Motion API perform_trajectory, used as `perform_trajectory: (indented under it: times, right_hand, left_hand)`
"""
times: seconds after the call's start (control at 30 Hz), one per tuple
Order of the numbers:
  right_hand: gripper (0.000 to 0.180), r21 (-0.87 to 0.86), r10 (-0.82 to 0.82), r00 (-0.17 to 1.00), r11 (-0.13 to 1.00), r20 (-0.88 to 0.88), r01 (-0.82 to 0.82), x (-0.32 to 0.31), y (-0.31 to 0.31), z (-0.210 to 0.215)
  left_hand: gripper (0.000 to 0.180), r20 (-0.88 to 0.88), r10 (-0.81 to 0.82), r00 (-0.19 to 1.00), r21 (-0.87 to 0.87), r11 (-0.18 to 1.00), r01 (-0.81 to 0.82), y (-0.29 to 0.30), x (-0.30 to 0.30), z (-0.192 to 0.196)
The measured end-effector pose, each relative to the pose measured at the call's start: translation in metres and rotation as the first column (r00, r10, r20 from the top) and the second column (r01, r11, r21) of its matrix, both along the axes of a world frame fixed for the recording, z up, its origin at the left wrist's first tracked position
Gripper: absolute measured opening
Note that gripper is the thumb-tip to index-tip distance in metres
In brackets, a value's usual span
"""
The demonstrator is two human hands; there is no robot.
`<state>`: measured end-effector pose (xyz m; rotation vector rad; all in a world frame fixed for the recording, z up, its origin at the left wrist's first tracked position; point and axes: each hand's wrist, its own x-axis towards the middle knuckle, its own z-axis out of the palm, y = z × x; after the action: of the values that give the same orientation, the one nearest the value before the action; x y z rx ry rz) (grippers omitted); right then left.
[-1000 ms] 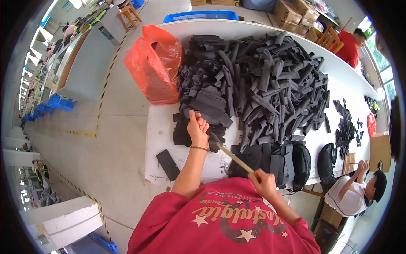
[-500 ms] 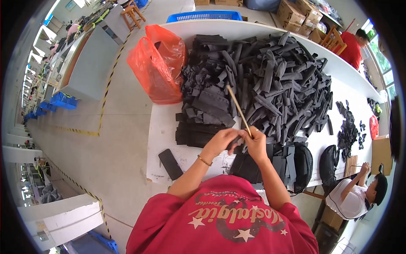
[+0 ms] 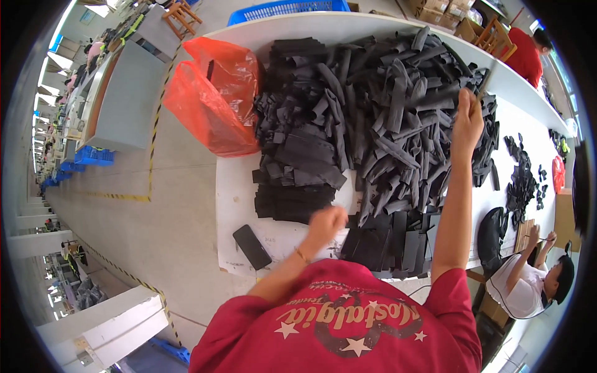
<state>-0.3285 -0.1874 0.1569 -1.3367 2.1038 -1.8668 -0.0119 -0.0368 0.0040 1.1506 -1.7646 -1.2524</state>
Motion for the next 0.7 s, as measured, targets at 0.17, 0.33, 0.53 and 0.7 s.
perform_trajectory:
  times: [0.17, 0.33, 0.53, 0.7]
  right_hand:
    - [0.030, 0.288, 0.188, 0.976, 0.934, 0.109, -0.212, 0.019, 0.043, -0.048]
    - [0.012, 0.523, 0.308, 0.945, 0.791, 0.108, -0.318, 0.059, 0.123, -0.100]
    - [0.012, 0.577, 0.533, 0.805, 0.754, -0.261, -0.313, 0.050, 0.156, -0.113]
    - [0.014, 0.549, 0.584, 0.722, 0.765, -0.372, -0.336, 0.056, 0.156, -0.107]
  left_hand:
    - [0.015, 0.434, 0.197, 0.879, -0.485, 0.874, 0.044, -0.129, 0.024, -0.020]
    - [0.011, 0.693, 0.096, 0.714, -0.437, 0.844, 0.310, -0.173, 0.038, -0.054]
    - [0.007, 0.441, -0.005, 0.898, -0.315, 0.935, 0.161, -0.183, 0.036, -0.017]
    - [0.009, 0.384, -0.083, 0.919, -0.245, 0.951, 0.189, -0.172, 0.044, 0.023]
